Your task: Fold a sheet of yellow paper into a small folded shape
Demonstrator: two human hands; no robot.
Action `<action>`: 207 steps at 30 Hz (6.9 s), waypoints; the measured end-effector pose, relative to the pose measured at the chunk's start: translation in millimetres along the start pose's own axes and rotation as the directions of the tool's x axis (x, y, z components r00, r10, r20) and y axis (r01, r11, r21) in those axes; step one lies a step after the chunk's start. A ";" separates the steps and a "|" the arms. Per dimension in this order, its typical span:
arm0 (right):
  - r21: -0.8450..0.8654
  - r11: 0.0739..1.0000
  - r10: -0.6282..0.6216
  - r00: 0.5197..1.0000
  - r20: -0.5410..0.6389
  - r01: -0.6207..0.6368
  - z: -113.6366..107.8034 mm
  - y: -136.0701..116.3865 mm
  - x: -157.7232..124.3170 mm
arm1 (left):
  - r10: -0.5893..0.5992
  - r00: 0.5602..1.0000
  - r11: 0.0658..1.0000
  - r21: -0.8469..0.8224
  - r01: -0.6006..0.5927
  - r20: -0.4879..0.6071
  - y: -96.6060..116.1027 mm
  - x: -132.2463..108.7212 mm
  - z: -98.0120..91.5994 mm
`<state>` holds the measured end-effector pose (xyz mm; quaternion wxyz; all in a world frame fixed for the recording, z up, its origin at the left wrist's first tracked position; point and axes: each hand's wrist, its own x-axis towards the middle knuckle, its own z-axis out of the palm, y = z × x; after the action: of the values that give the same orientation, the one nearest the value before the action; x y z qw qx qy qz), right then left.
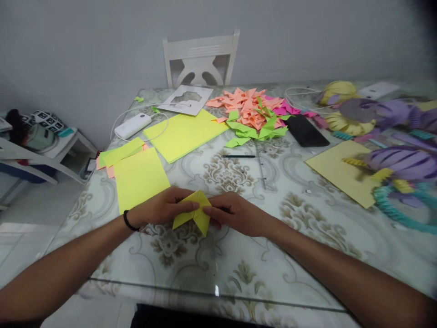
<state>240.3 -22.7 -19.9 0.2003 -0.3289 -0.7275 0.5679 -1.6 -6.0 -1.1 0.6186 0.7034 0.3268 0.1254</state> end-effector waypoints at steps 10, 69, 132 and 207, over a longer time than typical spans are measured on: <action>0.193 0.981 0.028 1.000 -0.008 -0.026 -1.5 3.0 1.1 | 0.005 1.000 0.999 0.037 -0.006 0.030 9.3 -0.9 1.0; -0.801 0.544 -0.805 0.425 -0.414 0.250 -19.4 -23.7 3.1 | 0.151 0.875 0.988 0.081 -0.128 -0.460 21.0 -4.0 -13.3; -0.304 0.953 -0.176 0.830 -0.530 0.008 -11.7 -23.3 -0.3 | 0.025 0.949 0.999 0.038 -0.013 -0.314 14.6 8.2 11.4; -0.084 0.993 0.027 0.843 -0.538 -0.086 -12.6 -35.8 -4.1 | 0.030 0.940 0.983 0.180 0.034 -0.341 25.0 2.9 5.5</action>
<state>242.5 -21.9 18.1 0.3610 -0.5055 -0.6614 0.4203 11.4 -9.0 20.9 0.4854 0.7244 0.4401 0.2144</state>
